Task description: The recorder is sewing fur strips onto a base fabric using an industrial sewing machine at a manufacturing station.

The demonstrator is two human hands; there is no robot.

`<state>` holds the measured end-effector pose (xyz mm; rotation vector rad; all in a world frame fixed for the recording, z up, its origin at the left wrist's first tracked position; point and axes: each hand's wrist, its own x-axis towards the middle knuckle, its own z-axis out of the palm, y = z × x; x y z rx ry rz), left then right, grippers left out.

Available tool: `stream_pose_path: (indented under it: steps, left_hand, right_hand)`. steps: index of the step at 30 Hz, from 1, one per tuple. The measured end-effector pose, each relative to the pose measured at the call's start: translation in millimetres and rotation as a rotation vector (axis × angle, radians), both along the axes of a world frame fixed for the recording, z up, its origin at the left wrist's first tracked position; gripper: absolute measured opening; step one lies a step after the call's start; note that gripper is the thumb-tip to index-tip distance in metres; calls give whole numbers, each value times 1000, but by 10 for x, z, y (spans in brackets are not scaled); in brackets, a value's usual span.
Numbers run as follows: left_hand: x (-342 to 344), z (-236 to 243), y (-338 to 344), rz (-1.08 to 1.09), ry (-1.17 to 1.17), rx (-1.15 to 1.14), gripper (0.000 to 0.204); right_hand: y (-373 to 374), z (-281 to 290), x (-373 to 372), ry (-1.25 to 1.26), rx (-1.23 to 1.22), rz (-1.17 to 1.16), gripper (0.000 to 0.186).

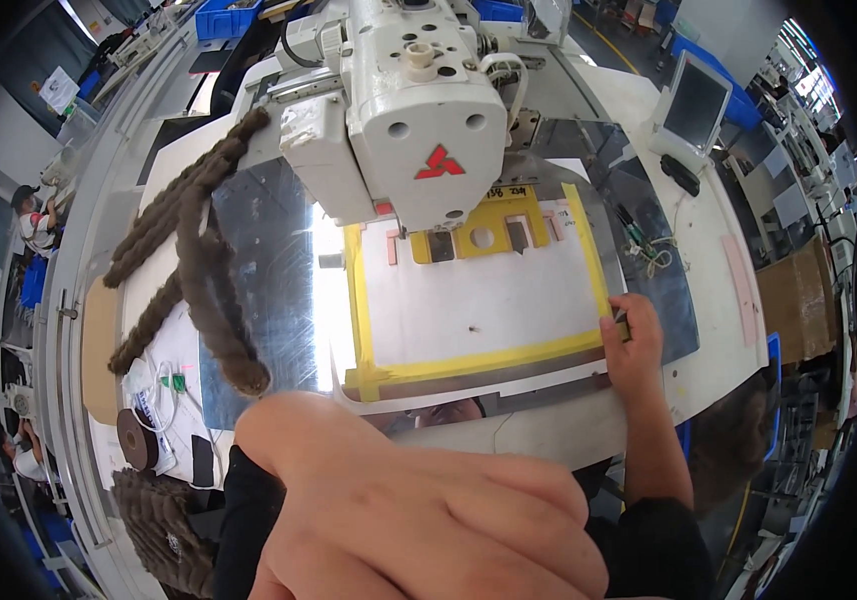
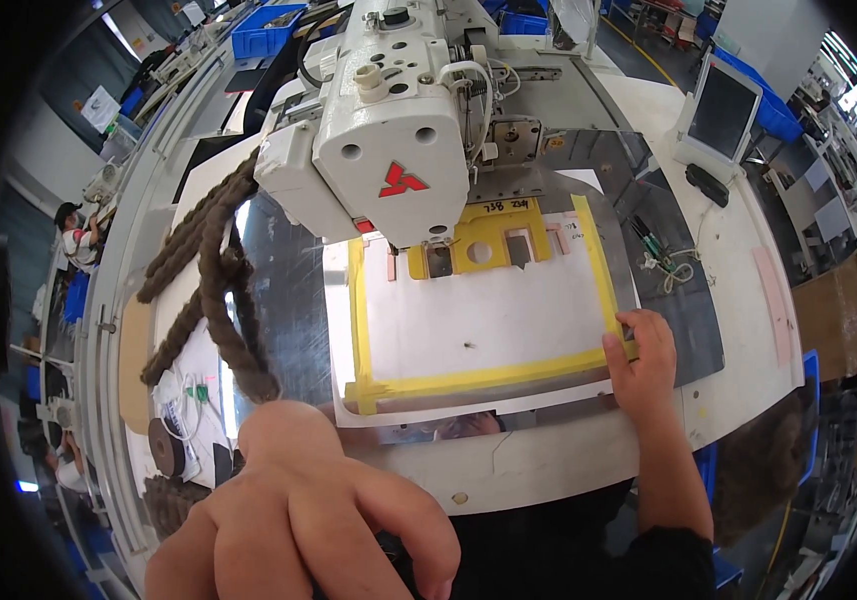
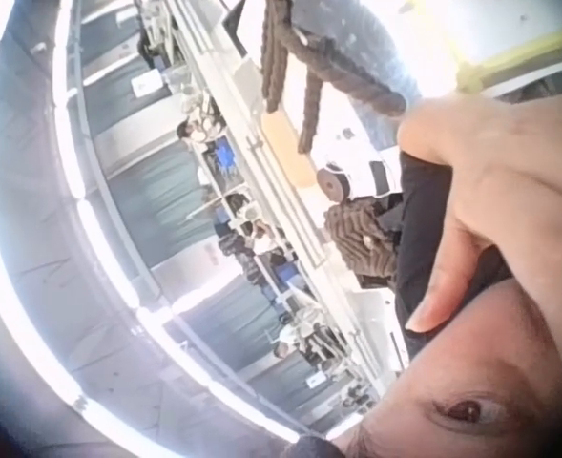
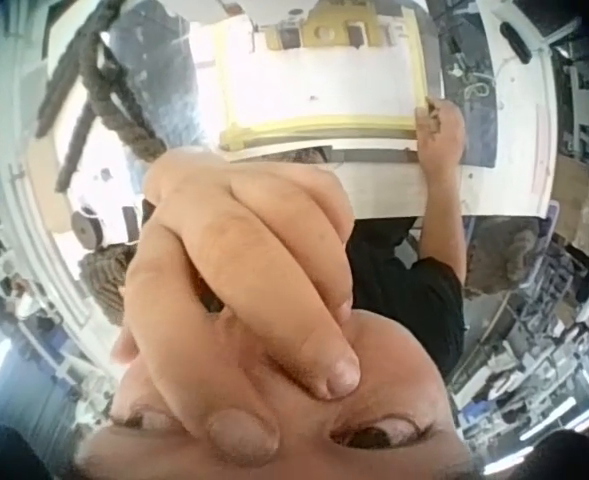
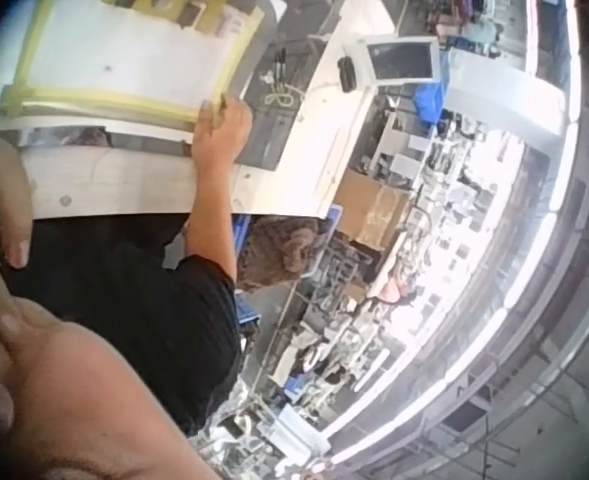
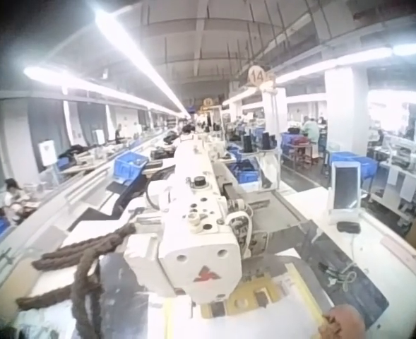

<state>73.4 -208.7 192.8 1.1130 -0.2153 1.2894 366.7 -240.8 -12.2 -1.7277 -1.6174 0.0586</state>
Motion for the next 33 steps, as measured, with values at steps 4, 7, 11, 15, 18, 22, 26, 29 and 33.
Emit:
stream_pose_path:
  steps: [4,7,11,15,18,22,26,29,33]
  left_hand:
    - [40,-84,77,-23,-146,99,39]
    - [-66,-64,208,-124,-77,224,35]
    - [-135,-78,301,-213,35,408,34]
    - [-348,-437,373,36,156,328,42]
    - [-848,-610,377,450,773,268,25]
    - [-1686,-769,402,964,1382,-146,23]
    - [-3396,-1086,-11,1612,1618,-475,34]
    - [-4520,-1055,-986,1767,1684,-940,42]
    - [-4431,-1190,-1803,1551,2045,-824,39]
  right_hand:
    - [-17,16,-13,10,3,-7,25]
    - [-30,67,-2,34,-9,-13,24]
    - [32,11,53,30,9,39,19]
    - [-31,-24,79,65,-68,23,23]
    - [-18,-126,142,29,-70,42,25]
    - [-118,-271,431,381,-238,-64,29]
    - [-60,-216,393,437,-322,-136,35]
    - [-45,-187,281,428,-412,-114,44]
    - [-15,-394,539,112,-290,101,41]
